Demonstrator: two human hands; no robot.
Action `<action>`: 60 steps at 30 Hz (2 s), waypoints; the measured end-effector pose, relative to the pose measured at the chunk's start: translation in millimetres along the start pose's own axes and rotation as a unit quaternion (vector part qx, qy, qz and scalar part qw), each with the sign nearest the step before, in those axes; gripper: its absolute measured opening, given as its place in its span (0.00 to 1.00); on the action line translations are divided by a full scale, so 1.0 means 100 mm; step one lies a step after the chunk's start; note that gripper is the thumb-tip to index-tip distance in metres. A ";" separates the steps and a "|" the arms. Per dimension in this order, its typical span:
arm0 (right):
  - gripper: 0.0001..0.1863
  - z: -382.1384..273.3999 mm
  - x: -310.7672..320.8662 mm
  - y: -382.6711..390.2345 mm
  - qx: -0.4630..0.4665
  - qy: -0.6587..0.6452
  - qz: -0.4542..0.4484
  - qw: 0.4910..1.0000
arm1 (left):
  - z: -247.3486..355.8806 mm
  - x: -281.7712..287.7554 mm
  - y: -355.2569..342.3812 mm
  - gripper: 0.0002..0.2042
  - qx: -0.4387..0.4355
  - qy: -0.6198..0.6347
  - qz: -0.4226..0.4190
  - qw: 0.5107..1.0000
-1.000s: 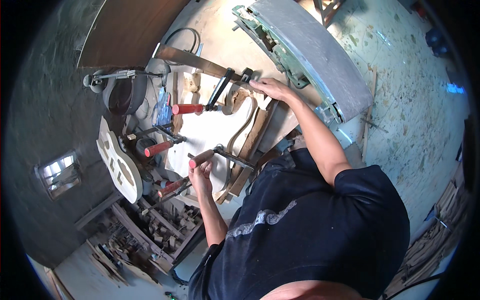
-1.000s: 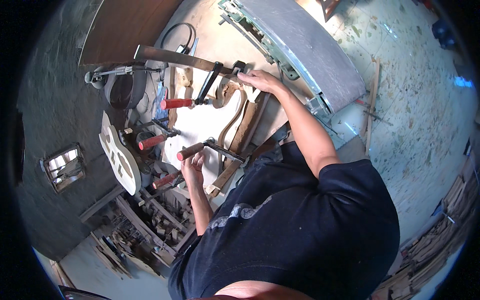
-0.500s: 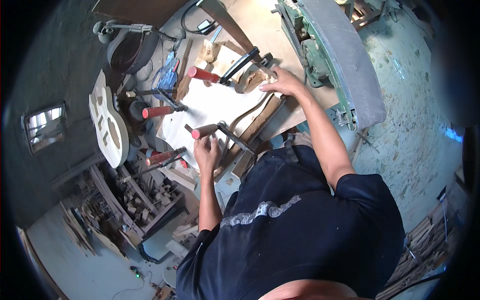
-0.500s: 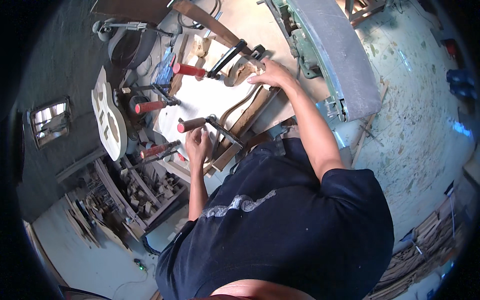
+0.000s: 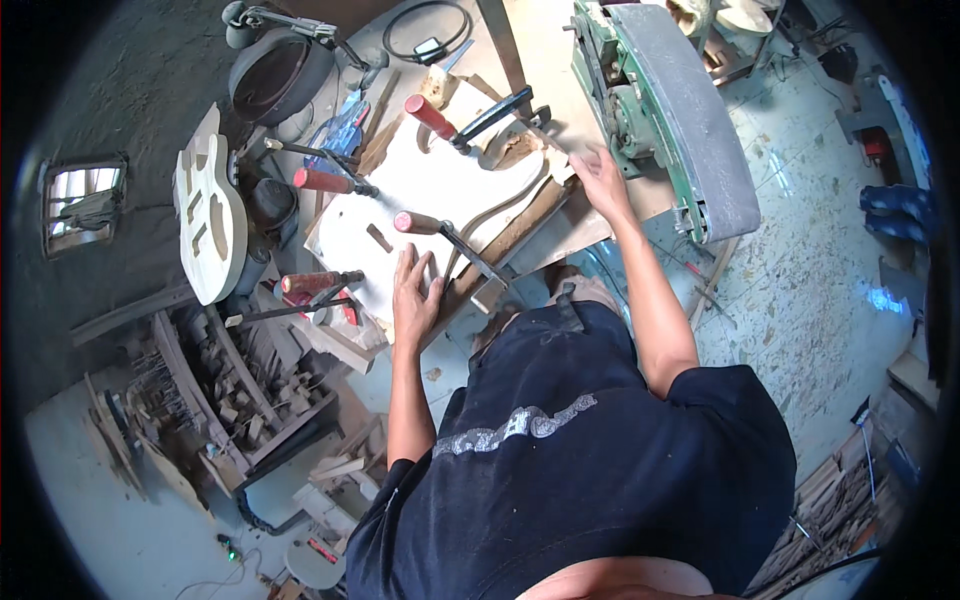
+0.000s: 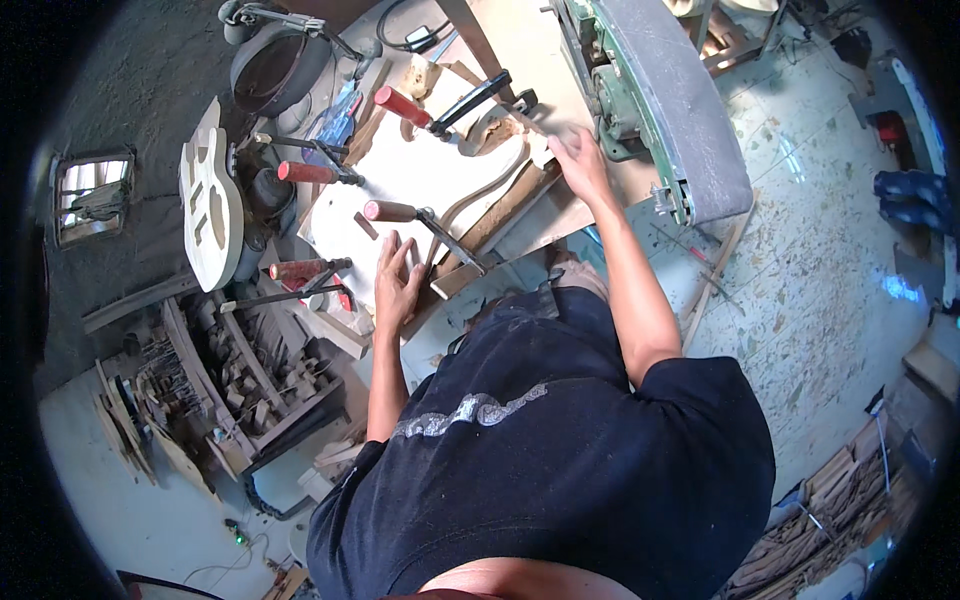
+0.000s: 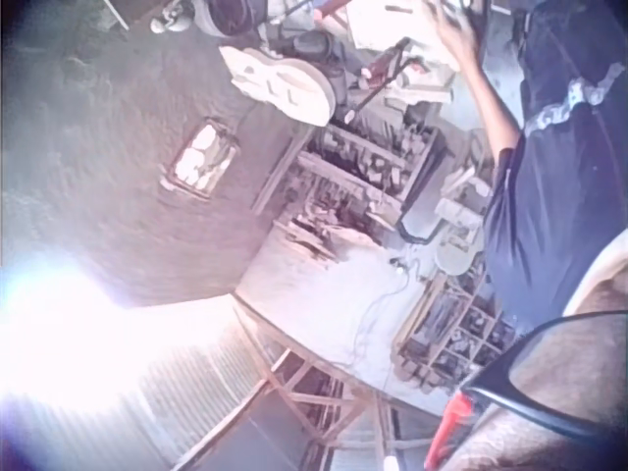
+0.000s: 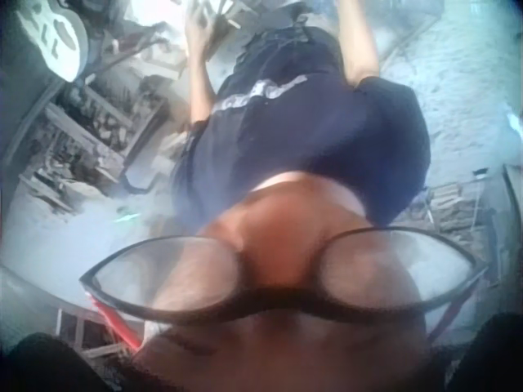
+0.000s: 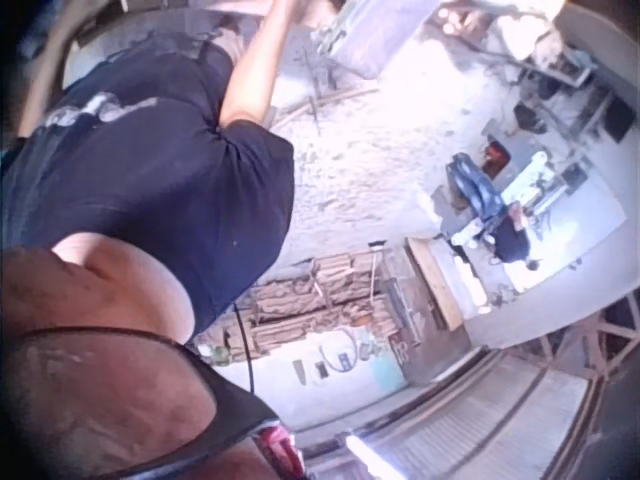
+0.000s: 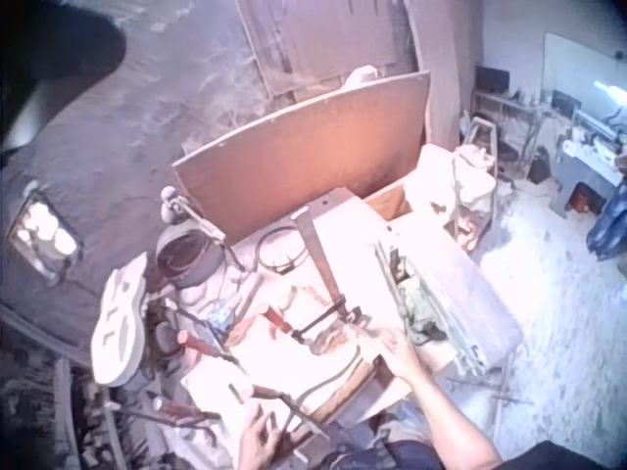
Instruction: The person works on the body of a guitar clamped to a bench. They use a chisel and a small mallet to remove material from the interior cavity of the instrument, periodically checking the fit and clearing away wood shavings.
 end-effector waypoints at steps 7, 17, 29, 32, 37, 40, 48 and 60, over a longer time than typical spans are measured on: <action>0.34 0.56 0.32 0.94 -0.029 0.125 -0.001 0.992 | -0.10 0.19 0.36 0.22 0.014 0.110 0.044 0.993; 0.35 0.82 0.46 2.36 -0.117 0.147 -0.038 0.981 | -0.44 0.25 1.11 0.17 0.016 0.093 0.204 0.975; 0.24 1.56 0.67 2.56 -0.203 0.103 -0.087 0.970 | -0.53 0.19 1.28 0.21 0.032 0.045 0.188 0.981; 0.25 1.88 0.79 2.55 -0.151 0.183 -0.139 0.962 | -0.41 0.16 1.26 0.23 0.031 -0.047 0.177 0.983; 0.25 2.46 1.29 2.77 -0.118 0.279 -0.181 0.936 | -0.26 0.02 1.18 0.24 0.025 -0.100 0.140 0.985; 0.27 2.86 1.76 2.96 -0.156 0.332 -0.215 0.905 | -0.11 -0.03 1.08 0.22 0.072 -0.099 0.137 0.983; 0.19 3.16 2.39 3.05 -0.293 0.287 -0.194 0.891 | -0.06 -0.03 1.01 0.19 0.102 -0.107 0.150 0.978; 0.16 2.62 2.41 2.13 -0.188 0.260 -0.154 0.935 | 0.03 -0.15 0.69 0.19 0.058 -0.219 0.168 0.960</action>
Point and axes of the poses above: each hand's wrist, its own y-axis away from the middle knuckle, its own x-axis out of the back of the hand, z = x × y, the point moved 3 cm from there along -y, towards the middle knuckle, and after that the axes turned 4 degrees about z, right-handed, at the moved point
